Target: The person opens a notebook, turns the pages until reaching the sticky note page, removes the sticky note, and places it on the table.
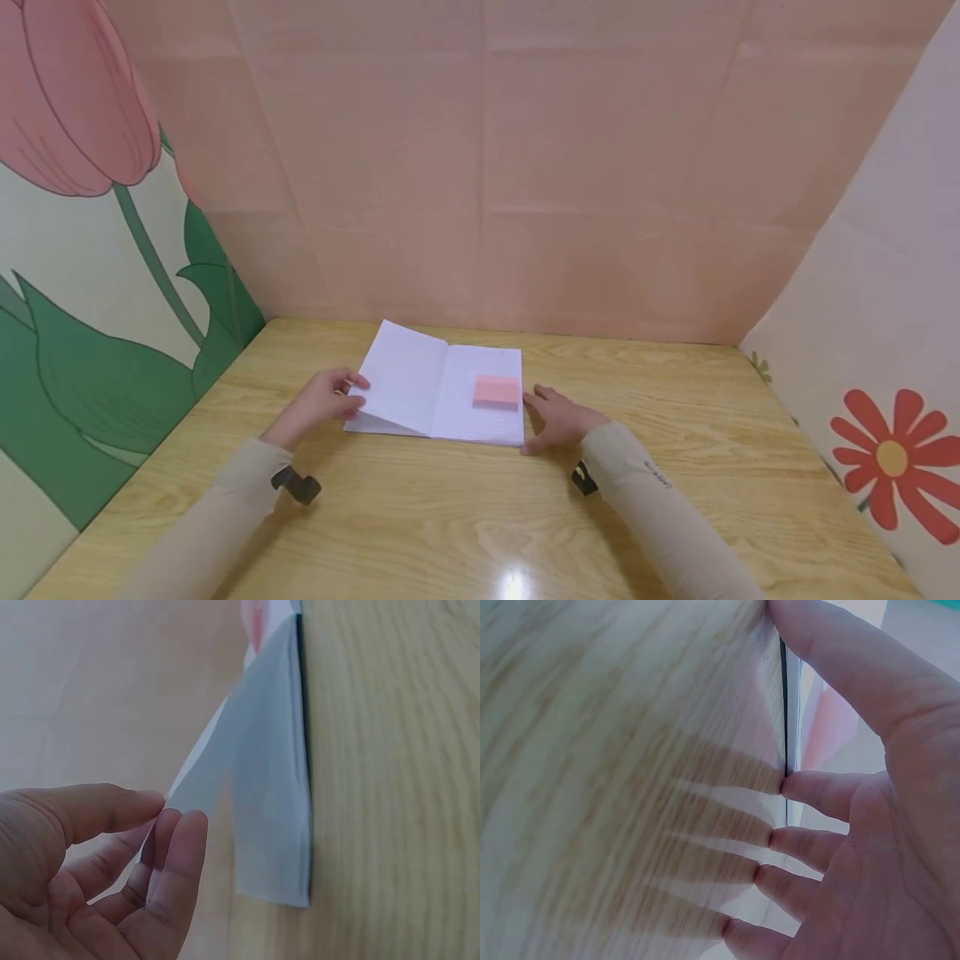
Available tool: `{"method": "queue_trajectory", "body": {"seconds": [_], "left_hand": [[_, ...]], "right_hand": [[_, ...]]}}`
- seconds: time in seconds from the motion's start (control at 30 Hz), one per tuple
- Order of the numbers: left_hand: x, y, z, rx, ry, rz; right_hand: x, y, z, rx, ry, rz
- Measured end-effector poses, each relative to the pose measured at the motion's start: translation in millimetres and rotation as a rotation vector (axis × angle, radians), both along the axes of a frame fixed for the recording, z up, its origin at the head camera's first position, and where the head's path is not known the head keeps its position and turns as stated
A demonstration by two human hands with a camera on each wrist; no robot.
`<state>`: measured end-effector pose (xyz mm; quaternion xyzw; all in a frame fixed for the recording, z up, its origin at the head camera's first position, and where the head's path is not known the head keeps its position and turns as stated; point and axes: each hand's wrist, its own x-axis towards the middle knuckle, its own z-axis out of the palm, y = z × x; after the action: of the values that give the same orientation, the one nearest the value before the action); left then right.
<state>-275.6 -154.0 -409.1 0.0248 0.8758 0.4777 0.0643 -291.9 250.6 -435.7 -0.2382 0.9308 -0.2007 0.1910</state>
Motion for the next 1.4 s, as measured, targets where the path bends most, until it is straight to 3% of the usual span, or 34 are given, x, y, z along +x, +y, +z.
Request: {"method": "queue_trajectory", "body": {"seconds": [0.67, 0.93, 1.4], "left_hand": [[-4.1, -9.6, -28.2, -0.001, -0.132, 0.017], [0.4, -8.1, -29.1, -0.031, -0.116, 0.005], [-5.0, -8.9, -33.4, -0.154, -0.087, -0.019]], "right_hand": [[0.4, -0.3, 1.6, 0.001, -0.013, -0.005], [0.8, -0.9, 1.7, 0.006, -0.013, -0.011], [1.1, -0.3, 1.7, -0.005, -0.009, -0.007]]}}
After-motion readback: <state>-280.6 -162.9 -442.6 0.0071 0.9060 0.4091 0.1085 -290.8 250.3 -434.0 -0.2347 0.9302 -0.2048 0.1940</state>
